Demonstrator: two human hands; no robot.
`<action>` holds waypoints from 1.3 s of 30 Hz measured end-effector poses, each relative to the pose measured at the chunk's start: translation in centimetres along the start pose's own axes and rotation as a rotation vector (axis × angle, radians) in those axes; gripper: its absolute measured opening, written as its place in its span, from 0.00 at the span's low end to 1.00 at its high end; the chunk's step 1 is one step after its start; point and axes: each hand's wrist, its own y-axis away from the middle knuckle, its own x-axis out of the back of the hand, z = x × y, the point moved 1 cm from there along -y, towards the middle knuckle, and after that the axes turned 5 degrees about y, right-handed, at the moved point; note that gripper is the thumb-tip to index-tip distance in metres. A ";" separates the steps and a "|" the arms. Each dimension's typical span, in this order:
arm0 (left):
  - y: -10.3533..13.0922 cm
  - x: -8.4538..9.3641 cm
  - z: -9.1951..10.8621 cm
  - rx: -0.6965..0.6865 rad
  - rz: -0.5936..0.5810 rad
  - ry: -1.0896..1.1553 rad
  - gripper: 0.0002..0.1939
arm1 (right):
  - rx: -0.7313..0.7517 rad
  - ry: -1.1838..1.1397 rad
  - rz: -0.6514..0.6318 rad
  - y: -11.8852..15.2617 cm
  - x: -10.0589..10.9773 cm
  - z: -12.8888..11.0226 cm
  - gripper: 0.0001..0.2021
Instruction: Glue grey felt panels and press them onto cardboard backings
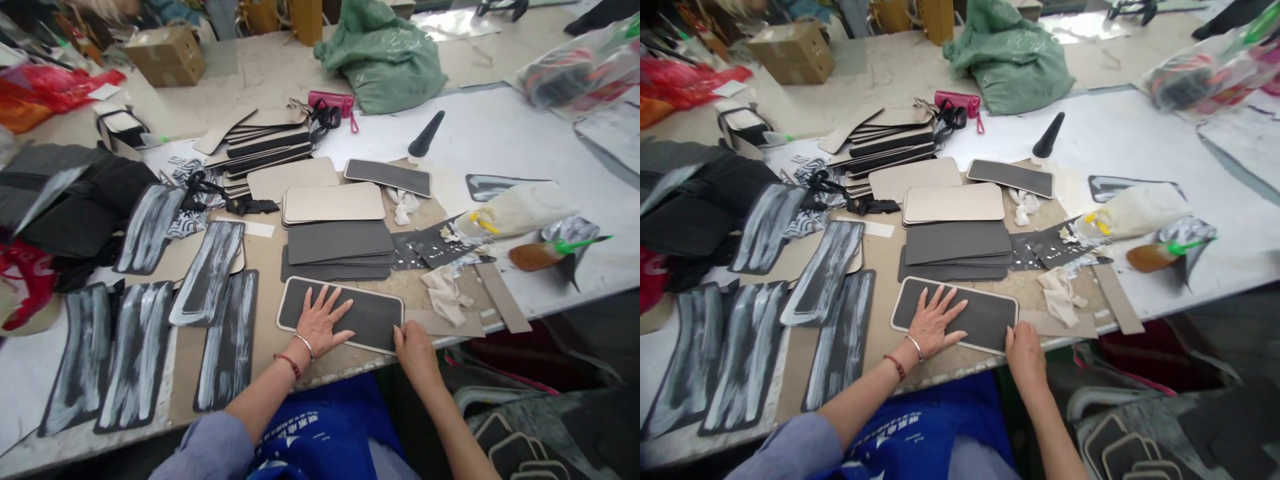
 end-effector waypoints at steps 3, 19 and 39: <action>0.0 0.1 0.0 0.003 0.004 -0.009 0.33 | -0.033 0.041 0.061 0.2 1.2 -0.8 0.08; -0.4 0.2 -0.1 0.017 -0.053 0.086 0.35 | 0.395 0.008 0.140 -2.7 -1.0 -4.4 0.32; 3.2 -0.8 -4.8 0.516 0.388 -0.067 0.28 | 0.192 0.095 0.448 -2.5 -1.9 -2.5 0.22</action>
